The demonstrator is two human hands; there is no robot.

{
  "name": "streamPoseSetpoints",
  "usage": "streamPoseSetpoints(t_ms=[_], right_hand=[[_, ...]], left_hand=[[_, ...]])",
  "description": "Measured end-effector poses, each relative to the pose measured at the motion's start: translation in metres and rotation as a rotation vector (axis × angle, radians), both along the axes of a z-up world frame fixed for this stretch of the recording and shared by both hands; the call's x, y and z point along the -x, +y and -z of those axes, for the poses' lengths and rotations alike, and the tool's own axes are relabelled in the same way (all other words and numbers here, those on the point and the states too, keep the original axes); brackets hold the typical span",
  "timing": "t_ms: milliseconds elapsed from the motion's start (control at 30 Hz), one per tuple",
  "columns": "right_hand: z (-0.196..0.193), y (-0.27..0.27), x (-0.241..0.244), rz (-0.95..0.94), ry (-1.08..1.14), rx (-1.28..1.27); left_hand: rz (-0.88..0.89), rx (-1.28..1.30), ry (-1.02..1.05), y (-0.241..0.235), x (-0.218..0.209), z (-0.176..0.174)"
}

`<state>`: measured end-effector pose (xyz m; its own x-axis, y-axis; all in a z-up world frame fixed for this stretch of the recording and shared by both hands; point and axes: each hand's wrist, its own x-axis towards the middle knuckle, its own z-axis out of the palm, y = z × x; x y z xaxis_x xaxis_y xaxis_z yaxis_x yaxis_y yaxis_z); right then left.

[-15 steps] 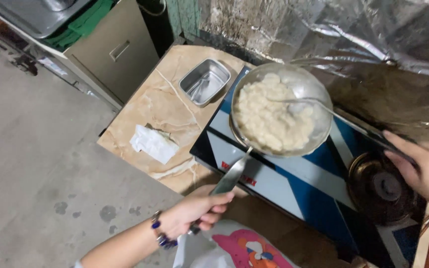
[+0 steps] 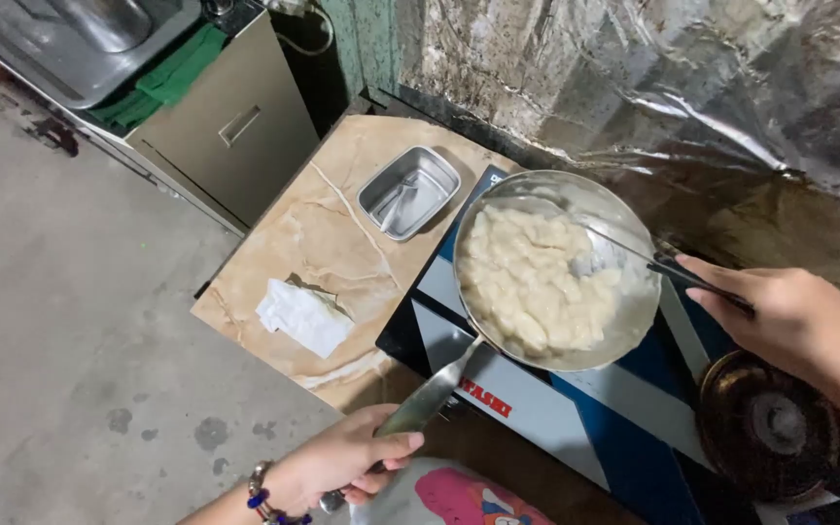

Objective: The person stirs a thick, white, dough-like mixture in a metal pan on a portable gas stove using a metal spatula. They hold the pan handle with their left hand and continuously mix the contents with their right hand to prevent sticking.

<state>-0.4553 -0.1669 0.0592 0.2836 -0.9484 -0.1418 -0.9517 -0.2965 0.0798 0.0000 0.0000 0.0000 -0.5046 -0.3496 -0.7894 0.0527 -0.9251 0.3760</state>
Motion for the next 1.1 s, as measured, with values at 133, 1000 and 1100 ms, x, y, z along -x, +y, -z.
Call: streamPoseSetpoints(t_ms=[133, 1000, 1100], right_hand=[[0.009, 0.015, 0.007, -0.095, 0.077, -0.010], [0.050, 0.031, 0.139, -0.158, 0.309, 0.581], [0.037, 0.040, 0.102, -0.058, 0.706, 0.668]], left_hand=[[0.084, 0.061, -0.058, -0.013, -0.010, 0.006], [0.760, 1.520, -1.847, -0.167, -0.076, 0.051], [0.669, 1.730, -1.929, -0.180, -0.095, 0.052]])
